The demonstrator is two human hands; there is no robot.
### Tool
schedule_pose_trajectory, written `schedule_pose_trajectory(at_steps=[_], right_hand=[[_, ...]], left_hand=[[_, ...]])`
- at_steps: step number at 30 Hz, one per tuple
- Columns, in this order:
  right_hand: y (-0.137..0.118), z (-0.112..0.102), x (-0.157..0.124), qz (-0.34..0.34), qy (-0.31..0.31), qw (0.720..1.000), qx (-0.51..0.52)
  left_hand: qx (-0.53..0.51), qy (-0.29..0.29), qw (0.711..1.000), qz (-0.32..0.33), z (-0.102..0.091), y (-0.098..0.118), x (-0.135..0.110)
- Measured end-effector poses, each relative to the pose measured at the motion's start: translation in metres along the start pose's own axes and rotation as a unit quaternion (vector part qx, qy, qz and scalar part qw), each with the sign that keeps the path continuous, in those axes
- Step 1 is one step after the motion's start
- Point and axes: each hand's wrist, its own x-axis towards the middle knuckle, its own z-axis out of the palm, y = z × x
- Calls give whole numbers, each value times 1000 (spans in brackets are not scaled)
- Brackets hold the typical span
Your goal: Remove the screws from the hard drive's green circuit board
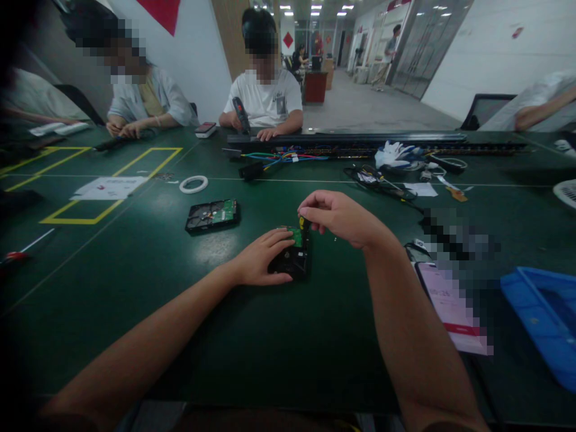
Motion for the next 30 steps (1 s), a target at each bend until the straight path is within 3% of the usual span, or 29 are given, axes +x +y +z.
schedule_pose_trajectory(at_steps=[24, 30], right_hand=[[8, 2, 3, 0, -27, 999, 40], [7, 5, 0, 28, -30, 996, 80]], left_hand=[[11, 14, 1000, 10, 6, -2, 0], [10, 18, 1000, 17, 7, -2, -1]])
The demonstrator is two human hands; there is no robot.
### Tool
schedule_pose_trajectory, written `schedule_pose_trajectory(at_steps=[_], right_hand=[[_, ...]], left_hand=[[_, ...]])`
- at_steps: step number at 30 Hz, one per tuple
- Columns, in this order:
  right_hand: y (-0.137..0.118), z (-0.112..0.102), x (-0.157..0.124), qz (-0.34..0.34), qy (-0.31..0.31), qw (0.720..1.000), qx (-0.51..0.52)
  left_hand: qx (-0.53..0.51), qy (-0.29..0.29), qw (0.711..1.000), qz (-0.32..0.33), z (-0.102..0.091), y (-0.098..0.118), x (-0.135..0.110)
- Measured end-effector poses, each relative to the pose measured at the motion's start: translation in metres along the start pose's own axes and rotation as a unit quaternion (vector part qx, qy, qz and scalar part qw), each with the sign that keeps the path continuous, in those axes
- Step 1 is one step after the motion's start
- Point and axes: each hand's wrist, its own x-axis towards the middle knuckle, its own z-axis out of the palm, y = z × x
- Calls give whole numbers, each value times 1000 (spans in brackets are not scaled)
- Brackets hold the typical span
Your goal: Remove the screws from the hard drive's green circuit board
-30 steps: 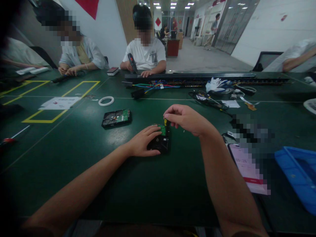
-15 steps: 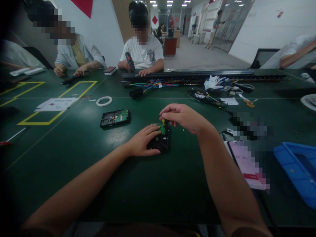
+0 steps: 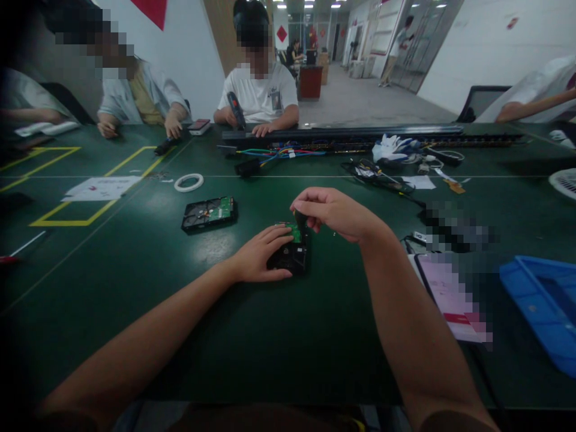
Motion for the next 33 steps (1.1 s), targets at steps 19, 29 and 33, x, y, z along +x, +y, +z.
schedule_pose_trajectory(at_steps=[19, 29, 33], right_hand=[[-4, -9, -2, -29, -13, 998, -54], [-3, -5, -2, -13, 8, 998, -53], [-5, -1, -3, 12, 17, 998, -55]], left_hand=[[-7, 0, 1000, 3, 0, -1, 1], [-15, 3, 1000, 2, 1, -2, 0], [-14, 5, 1000, 1, 1, -2, 0]])
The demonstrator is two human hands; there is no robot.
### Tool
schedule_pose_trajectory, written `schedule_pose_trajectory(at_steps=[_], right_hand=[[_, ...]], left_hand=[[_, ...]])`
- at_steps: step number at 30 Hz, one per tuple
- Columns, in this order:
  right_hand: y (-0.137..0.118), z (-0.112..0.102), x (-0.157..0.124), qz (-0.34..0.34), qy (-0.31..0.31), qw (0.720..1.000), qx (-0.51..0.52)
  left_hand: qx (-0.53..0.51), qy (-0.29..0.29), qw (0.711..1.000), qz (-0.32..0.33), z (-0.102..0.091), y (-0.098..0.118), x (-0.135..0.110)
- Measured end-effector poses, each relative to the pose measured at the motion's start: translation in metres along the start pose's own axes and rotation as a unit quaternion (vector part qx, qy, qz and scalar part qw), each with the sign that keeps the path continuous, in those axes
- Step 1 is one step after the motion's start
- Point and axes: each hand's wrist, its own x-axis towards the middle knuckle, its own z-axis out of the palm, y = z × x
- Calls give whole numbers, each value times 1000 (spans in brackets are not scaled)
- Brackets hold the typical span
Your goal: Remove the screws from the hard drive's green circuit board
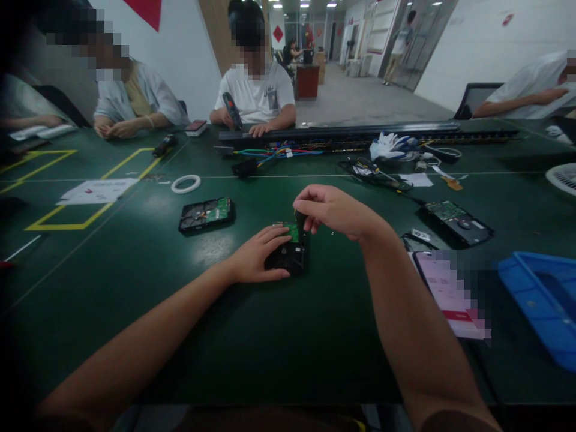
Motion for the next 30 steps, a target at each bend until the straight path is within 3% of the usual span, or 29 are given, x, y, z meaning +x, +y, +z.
schedule_pose_trajectory(at_steps=[4, 12, 21, 26, 30], right_hand=[[-1, 1, -2, 5, -12, 1000, -18], [-5, -1, -5, -66, 22, 990, -119], [-4, 5, -5, -17, 19, 994, -109], [-8, 5, -7, -54, 28, 992, -113], [-7, 2, -8, -58, -5, 994, -90]], left_hand=[[2, -2, 1000, 1, 0, 0, 0], [-5, 0, 1000, 0, 0, 0, 0], [-3, -12, 1000, -11, -1, 1, 0], [-1, -9, 1000, -4, 0, 2, 1], [-1, -7, 1000, -6, 0, 3, 0]])
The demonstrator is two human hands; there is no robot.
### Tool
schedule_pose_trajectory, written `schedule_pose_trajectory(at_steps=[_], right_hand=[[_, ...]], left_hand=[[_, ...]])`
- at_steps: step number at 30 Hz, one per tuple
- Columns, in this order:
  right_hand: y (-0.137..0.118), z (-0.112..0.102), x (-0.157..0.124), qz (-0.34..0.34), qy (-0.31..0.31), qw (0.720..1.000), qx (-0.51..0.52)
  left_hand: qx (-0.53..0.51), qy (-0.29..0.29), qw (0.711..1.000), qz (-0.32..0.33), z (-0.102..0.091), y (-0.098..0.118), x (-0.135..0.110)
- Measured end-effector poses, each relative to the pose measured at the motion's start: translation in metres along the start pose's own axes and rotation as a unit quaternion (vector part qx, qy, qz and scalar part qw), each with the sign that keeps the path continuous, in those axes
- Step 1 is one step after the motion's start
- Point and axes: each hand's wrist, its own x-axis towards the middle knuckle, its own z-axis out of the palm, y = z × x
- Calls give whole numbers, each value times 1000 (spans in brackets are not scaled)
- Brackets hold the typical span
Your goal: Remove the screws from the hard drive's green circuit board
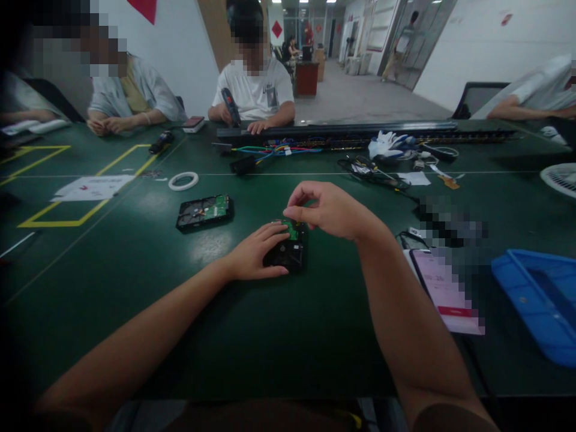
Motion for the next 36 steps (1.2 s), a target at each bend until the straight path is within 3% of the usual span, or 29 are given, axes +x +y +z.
schedule_pose_trajectory(at_steps=[4, 11, 24, 36], right_hand=[[1, -1, 0, -11, -17, 1000, 8], [4, -5, 1, -33, 24, 998, -43], [-2, -4, -2, -11, 33, 999, -30], [0, -8, -1, -32, 15, 998, -56]], left_hand=[[4, 3, 1000, 2, 1, -1, 0], [-3, 4, 1000, 3, 1, -3, -1], [-10, 2, 1000, 0, -1, -1, 0], [-4, 3, 1000, 1, -1, -1, -1]])
